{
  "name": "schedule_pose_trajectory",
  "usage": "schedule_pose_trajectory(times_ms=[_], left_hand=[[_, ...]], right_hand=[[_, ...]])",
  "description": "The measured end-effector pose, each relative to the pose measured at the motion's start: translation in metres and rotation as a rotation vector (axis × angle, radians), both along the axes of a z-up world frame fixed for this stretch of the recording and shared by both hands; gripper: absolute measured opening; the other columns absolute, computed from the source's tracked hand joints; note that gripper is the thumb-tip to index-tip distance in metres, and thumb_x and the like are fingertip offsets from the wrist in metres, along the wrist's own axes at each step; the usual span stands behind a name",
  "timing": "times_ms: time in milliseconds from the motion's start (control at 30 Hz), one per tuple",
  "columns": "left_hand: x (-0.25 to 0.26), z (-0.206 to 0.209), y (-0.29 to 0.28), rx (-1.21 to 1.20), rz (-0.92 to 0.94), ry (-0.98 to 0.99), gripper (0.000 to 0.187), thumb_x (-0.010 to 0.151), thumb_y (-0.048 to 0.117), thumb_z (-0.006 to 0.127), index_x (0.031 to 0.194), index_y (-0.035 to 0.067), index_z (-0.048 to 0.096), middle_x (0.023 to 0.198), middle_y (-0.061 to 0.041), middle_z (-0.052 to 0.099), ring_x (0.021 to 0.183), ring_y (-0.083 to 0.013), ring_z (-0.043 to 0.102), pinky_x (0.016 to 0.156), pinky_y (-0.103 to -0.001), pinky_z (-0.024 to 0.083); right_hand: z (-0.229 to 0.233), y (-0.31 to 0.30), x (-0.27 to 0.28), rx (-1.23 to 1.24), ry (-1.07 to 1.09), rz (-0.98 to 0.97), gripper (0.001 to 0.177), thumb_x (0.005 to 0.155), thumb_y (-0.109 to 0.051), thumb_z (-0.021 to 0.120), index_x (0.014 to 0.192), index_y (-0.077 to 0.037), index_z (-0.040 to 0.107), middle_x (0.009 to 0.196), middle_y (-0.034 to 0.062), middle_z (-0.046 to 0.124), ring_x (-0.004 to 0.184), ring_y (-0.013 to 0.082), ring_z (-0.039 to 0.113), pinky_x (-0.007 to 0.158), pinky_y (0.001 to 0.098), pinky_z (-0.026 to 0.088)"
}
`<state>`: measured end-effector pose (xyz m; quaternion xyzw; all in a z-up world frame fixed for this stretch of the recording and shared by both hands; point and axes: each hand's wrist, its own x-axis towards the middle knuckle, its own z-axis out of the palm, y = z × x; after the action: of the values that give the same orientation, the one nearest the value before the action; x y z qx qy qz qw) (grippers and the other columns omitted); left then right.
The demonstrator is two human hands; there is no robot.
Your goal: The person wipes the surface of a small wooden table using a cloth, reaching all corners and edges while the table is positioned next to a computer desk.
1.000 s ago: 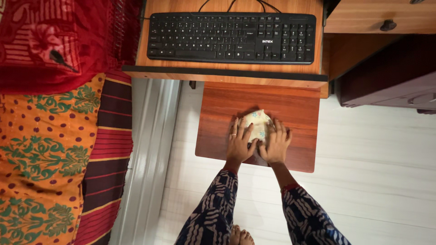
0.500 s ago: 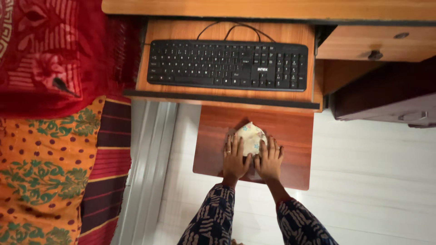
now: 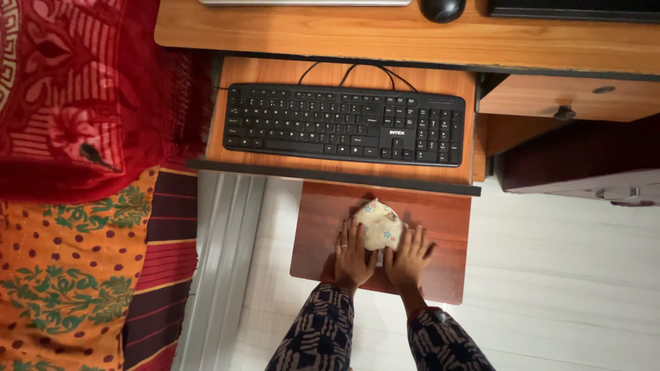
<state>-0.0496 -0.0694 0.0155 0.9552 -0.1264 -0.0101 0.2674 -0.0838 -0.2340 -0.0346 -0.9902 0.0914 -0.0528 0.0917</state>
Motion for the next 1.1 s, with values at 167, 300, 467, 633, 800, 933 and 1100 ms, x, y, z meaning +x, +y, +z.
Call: schedule_pose_trajectory(times_ms=[167, 300, 467, 633, 800, 933, 1100], left_hand=[[-0.001, 0.001, 0.001, -0.064, 0.017, 0.012, 0.078, 0.089, 0.034, 0.068, 0.151, -0.002, 0.038, 0.163, -0.025, 0.028, 0.152, -0.0447, 0.023, 0.120, -0.059, 0.024], [-0.007, -0.017, 0.001, -0.103, 0.067, -0.025, 0.069, 0.087, 0.030, 0.071, 0.143, -0.002, 0.045, 0.156, -0.024, 0.037, 0.147, -0.0454, 0.030, 0.120, -0.057, 0.027], [-0.013, -0.025, 0.002, -0.136, 0.111, -0.031, 0.063, 0.088, 0.029, 0.070, 0.138, -0.003, 0.050, 0.155, -0.024, 0.039, 0.147, -0.0450, 0.031, 0.121, -0.057, 0.027], [-0.009, -0.009, 0.003, -0.098, 0.097, 0.005, 0.057, 0.086, 0.031, 0.069, 0.131, -0.001, 0.056, 0.160, -0.025, 0.035, 0.153, -0.0428, 0.026, 0.120, -0.058, 0.025], [0.008, -0.007, 0.004, -0.085, -0.010, -0.250, 0.051, 0.090, 0.044, 0.069, 0.115, -0.001, 0.063, 0.164, -0.018, 0.034, 0.152, -0.0388, 0.030, 0.120, -0.068, 0.020], [0.037, -0.023, -0.010, -0.058, -0.238, -0.130, 0.040, 0.085, 0.044, 0.069, 0.094, 0.005, 0.066, 0.162, -0.012, 0.040, 0.154, -0.0364, 0.035, 0.123, -0.069, 0.023], [0.071, -0.056, -0.009, 0.311, -0.393, -0.221, 0.073, 0.092, 0.037, 0.065, 0.160, 0.023, 0.044, 0.160, -0.010, 0.042, 0.141, -0.0287, 0.047, 0.117, -0.062, 0.027]], right_hand=[[0.008, 0.000, 0.006, 0.117, -0.040, -0.283, 0.107, 0.087, -0.067, 0.054, 0.158, 0.006, 0.022, 0.167, 0.0295, 0.019, 0.155, 0.0452, 0.012, 0.114, 0.0772, 0.006], [0.016, 0.004, 0.009, 0.174, 0.032, -0.347, 0.103, 0.088, -0.067, 0.052, 0.159, 0.003, 0.027, 0.169, 0.0251, 0.019, 0.157, 0.0459, 0.008, 0.115, 0.0778, 0.003], [0.014, 0.005, 0.007, 0.147, 0.060, -0.308, 0.095, 0.093, -0.064, 0.050, 0.159, 0.001, 0.032, 0.172, 0.0250, 0.019, 0.158, 0.0471, 0.007, 0.115, 0.0788, 0.002], [0.014, 0.003, 0.005, 0.165, 0.067, -0.308, 0.092, 0.095, -0.063, 0.049, 0.158, 0.002, 0.034, 0.172, 0.0257, 0.018, 0.159, 0.0474, 0.006, 0.114, 0.0797, 0.003], [0.014, 0.005, 0.003, 0.131, 0.013, -0.262, 0.085, 0.100, -0.058, 0.044, 0.158, 0.004, 0.037, 0.172, 0.0276, 0.018, 0.158, 0.0494, 0.007, 0.114, 0.0813, 0.005], [0.019, 0.007, 0.005, 0.156, 0.009, -0.271, 0.083, 0.104, -0.060, 0.042, 0.157, 0.004, 0.038, 0.173, 0.0270, 0.019, 0.159, 0.0482, 0.009, 0.115, 0.0818, 0.005], [0.023, 0.008, 0.007, 0.161, 0.054, -0.287, 0.088, 0.102, -0.066, 0.038, 0.156, 0.004, 0.038, 0.171, 0.0281, 0.018, 0.157, 0.0501, 0.007, 0.113, 0.0816, 0.004]])
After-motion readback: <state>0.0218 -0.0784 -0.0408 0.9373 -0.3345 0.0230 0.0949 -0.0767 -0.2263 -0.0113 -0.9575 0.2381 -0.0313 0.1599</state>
